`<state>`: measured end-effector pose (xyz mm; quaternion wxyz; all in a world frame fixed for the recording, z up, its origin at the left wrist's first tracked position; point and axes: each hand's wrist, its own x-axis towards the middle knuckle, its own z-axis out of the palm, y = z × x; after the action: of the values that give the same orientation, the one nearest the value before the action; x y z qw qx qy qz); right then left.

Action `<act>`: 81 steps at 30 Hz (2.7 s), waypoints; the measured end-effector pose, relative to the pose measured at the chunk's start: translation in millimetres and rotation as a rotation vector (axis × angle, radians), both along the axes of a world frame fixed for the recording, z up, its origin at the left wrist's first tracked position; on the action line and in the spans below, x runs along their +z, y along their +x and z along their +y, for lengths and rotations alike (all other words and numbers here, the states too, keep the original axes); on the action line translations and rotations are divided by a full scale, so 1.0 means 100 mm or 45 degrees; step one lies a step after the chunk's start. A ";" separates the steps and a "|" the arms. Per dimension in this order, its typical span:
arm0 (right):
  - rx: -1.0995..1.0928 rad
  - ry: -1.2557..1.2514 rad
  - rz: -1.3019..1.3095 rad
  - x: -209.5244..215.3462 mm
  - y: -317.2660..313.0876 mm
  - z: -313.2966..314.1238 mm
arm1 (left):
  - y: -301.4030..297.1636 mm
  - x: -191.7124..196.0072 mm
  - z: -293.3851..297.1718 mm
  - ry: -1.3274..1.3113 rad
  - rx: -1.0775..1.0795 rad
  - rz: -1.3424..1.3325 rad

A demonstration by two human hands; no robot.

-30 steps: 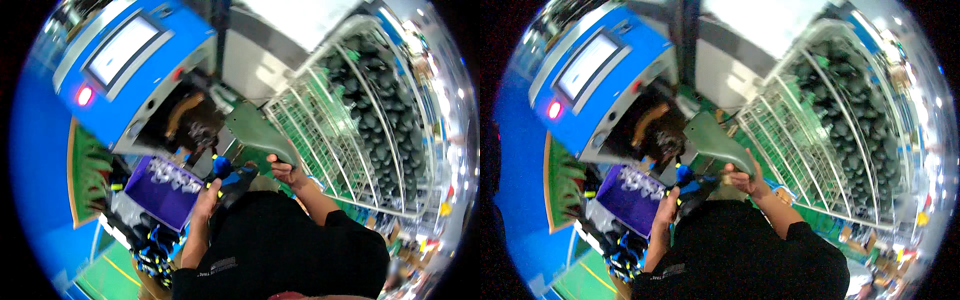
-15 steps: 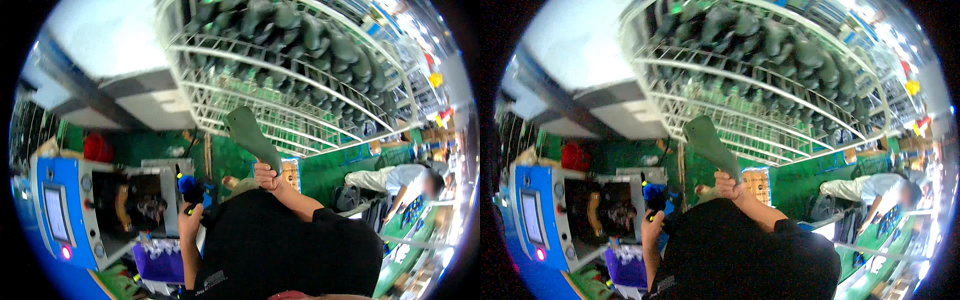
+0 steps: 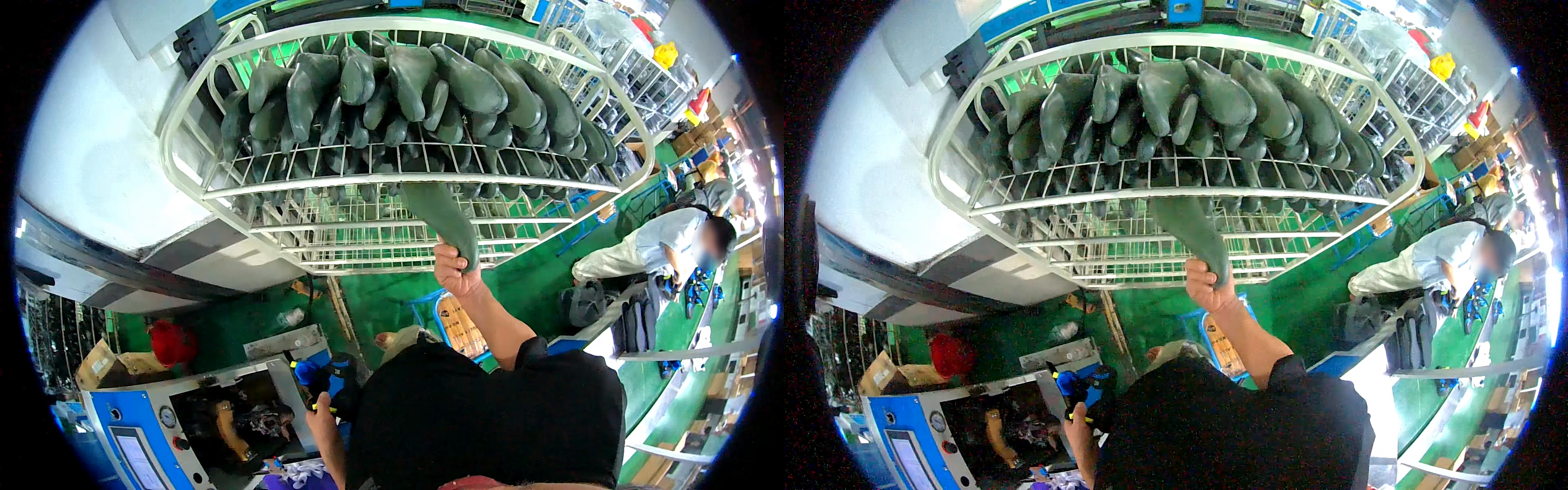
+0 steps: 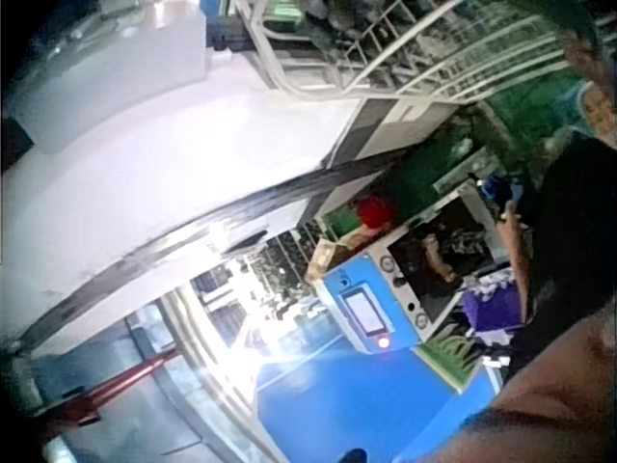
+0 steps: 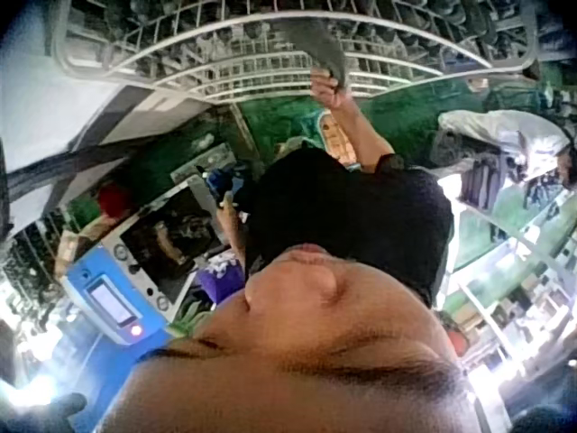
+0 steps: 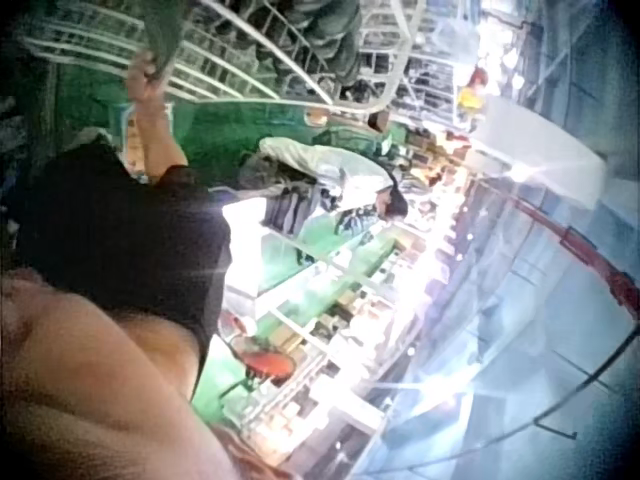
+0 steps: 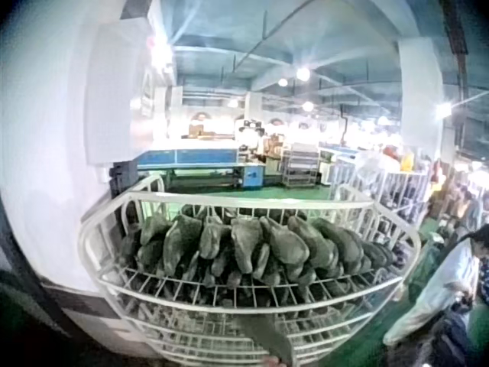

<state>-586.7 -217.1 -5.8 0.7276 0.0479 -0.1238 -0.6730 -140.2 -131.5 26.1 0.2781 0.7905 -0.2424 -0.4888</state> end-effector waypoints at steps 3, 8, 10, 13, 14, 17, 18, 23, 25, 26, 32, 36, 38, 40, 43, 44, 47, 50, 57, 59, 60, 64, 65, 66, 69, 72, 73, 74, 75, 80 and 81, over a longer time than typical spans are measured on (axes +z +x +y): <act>0.061 -0.072 0.032 0.07 0.20 -0.04 | 0.01 0.07 0.03 -0.022 -0.025 -0.028; 0.077 0.006 -0.142 -0.10 0.20 -0.48 | -0.01 0.11 0.11 -0.084 0.091 0.033; -0.127 -0.032 -0.200 -0.08 0.13 -0.74 | 0.03 0.12 0.08 -0.048 0.072 0.056; -0.239 -0.050 -0.260 0.00 0.00 -0.93 | -0.01 0.26 0.03 0.064 -0.021 -0.061; -0.243 -0.040 -0.278 0.01 -0.01 -0.94 | -0.04 0.34 0.00 0.111 -0.014 -0.131; -0.172 -0.071 -0.219 0.04 -0.06 -0.90 | -0.14 0.39 -0.03 0.145 -0.032 -0.161; -0.127 -0.084 -0.198 0.09 -0.07 -0.89 | -0.06 0.28 0.00 0.077 -0.057 -0.067; -0.146 -0.019 -0.010 0.21 -0.40 -1.15 | -0.16 0.11 -0.11 0.052 -0.146 0.076; -0.183 0.098 -0.145 0.21 -0.34 -1.34 | -0.34 0.36 -0.23 0.186 -0.289 -0.010; -0.187 0.159 -0.200 0.26 -0.34 -1.42 | -0.41 0.46 -0.26 0.216 -0.373 -0.056; -0.036 0.679 0.368 0.50 -0.46 -1.21 | -0.39 0.23 -0.22 -0.049 -0.478 0.165; -0.243 0.785 0.393 0.67 -0.50 -1.34 | -0.45 0.25 -0.14 0.009 -0.342 0.028; -0.373 1.137 0.283 0.67 -0.44 -1.70 | -0.32 0.07 -0.12 -0.037 -0.290 0.160; -0.406 1.330 0.271 0.83 -0.50 -1.99 | -0.45 0.08 -0.03 -0.018 -0.123 0.191; -0.294 1.197 0.537 0.62 -0.60 -2.19 | -0.32 -0.05 -0.04 -0.116 -0.285 0.218; -0.273 0.890 0.564 0.32 -0.90 -2.15 | -0.32 -0.13 -0.10 -0.203 -0.445 0.252; -0.331 0.923 0.828 0.37 -0.44 -1.91 | -0.32 0.15 -0.06 -0.156 -0.233 0.186; -0.627 1.280 0.838 0.26 -0.62 -2.28 | -0.15 0.21 0.09 0.028 -0.008 0.182; -0.110 0.795 1.797 0.20 -0.32 -1.57 | 1.07 -0.09 2.00 -0.278 0.425 0.217; -0.230 1.129 1.919 0.40 0.34 -1.19 | 1.28 0.06 2.68 -0.312 0.873 0.198; -0.089 1.107 1.955 0.02 0.25 -1.15 | 1.38 -0.14 3.25 -0.453 1.154 0.313; 0.637 0.981 2.029 -0.66 1.31 -0.97 | 1.30 -0.12 4.33 -0.706 1.460 0.002; 0.789 0.771 2.099 -0.58 1.80 -0.88 | 1.28 -0.26 4.57 -0.472 1.345 -0.294; 0.912 0.572 2.159 -0.43 2.30 -0.78 | 1.31 -0.20 4.55 -0.084 1.137 -0.465; 1.072 0.122 2.247 -0.15 3.48 -0.50 | 1.23 -0.79 4.86 0.263 0.857 -0.412; 1.122 -0.200 2.311 0.08 4.35 -0.09 | 1.23 -1.28 4.96 0.165 0.787 -0.590; 1.158 -0.448 2.422 0.10 4.48 0.01 | 1.39 -1.24 4.98 0.147 0.625 -0.780; 1.194 -0.506 2.503 0.09 4.59 0.12 | 1.53 -1.23 5.01 0.137 0.477 -0.971; 1.239 -0.576 2.571 0.01 4.71 0.24 | 1.66 -1.30 5.08 0.063 0.451 -0.889; 1.513 -1.157 2.816 -0.14 5.01 0.84 | 2.23 -1.44 5.21 0.044 0.072 -0.853; 1.560 -1.423 2.877 0.01 5.09 0.95 | 2.31 -1.50 5.20 0.100 0.032 -0.963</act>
<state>-78.2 -122.4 -5.1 0.5299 -0.7593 0.3136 0.2108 90.9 388.4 -123.5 0.1445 0.9281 -0.2992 -0.1681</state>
